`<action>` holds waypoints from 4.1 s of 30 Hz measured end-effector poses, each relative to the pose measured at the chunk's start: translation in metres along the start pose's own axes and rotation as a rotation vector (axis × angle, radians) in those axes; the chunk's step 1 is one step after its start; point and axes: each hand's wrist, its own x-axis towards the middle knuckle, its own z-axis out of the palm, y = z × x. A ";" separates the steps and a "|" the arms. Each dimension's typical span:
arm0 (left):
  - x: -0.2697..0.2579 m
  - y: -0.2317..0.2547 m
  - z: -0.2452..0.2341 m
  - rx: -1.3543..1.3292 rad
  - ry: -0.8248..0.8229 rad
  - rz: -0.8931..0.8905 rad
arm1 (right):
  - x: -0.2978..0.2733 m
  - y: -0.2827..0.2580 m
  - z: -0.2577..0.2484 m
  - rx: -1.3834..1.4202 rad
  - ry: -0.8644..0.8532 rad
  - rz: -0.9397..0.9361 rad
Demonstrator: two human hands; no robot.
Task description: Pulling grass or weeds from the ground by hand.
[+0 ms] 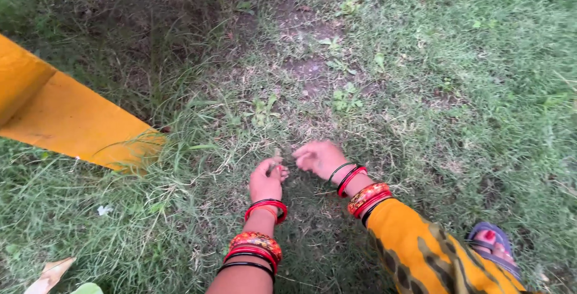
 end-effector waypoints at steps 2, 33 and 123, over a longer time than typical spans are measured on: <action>-0.001 0.003 0.003 0.006 0.034 0.016 | -0.013 -0.013 0.007 -0.090 -0.035 -0.071; -0.030 0.052 0.030 0.251 -0.110 0.083 | -0.025 -0.057 -0.025 0.041 0.084 -0.019; -0.049 0.041 0.029 0.738 -0.190 0.236 | -0.077 -0.100 -0.075 -0.869 0.979 -0.159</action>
